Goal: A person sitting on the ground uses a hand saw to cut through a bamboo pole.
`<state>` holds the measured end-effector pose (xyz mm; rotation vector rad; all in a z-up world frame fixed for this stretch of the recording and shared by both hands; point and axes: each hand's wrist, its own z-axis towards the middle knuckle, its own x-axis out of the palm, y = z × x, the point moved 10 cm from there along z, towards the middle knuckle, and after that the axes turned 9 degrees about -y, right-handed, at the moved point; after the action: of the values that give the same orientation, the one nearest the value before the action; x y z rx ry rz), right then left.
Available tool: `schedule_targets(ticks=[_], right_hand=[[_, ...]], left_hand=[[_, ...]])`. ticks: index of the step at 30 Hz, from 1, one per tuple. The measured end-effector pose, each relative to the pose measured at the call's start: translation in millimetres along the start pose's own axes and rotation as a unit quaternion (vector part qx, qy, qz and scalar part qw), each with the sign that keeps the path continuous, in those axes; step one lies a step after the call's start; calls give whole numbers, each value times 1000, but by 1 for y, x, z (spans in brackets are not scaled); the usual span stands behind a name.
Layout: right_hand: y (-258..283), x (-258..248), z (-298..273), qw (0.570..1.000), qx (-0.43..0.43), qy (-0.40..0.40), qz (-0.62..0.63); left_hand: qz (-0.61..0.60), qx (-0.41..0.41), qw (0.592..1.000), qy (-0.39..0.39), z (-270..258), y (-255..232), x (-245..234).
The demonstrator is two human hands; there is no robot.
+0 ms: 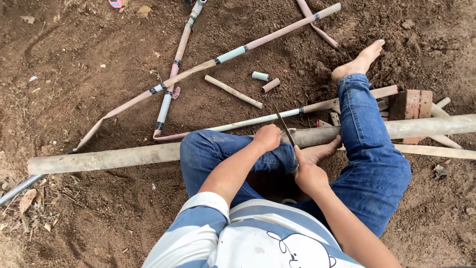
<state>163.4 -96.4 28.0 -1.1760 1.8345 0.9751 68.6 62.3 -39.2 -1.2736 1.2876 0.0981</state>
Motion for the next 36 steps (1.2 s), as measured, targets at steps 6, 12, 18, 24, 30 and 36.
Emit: schedule_targets(ticks=[6,12,18,24,30,36], right_hand=[[-24,8,-19,999,-34,-4,-38],[-19,4,-30,1000,-17,9,-23],[3,0,-1,1000,-12,5,-5],[-8,-19,-43,1000,-6,19,7],[-21,9,-19,1000,-28,-4,-6],[7,-16,-12,1000,-17,4,7]], left_hand=[[-25,-26,999,0,-8,-5,-17],[-10,-8,1000,2,7,8,3],[0,-2,1000,-14,1,7,1],[-8,-4,1000,-20,3,9,0],[18,28,999,-11,3,-2,1],[-16,2,1000,-20,2,6,1]])
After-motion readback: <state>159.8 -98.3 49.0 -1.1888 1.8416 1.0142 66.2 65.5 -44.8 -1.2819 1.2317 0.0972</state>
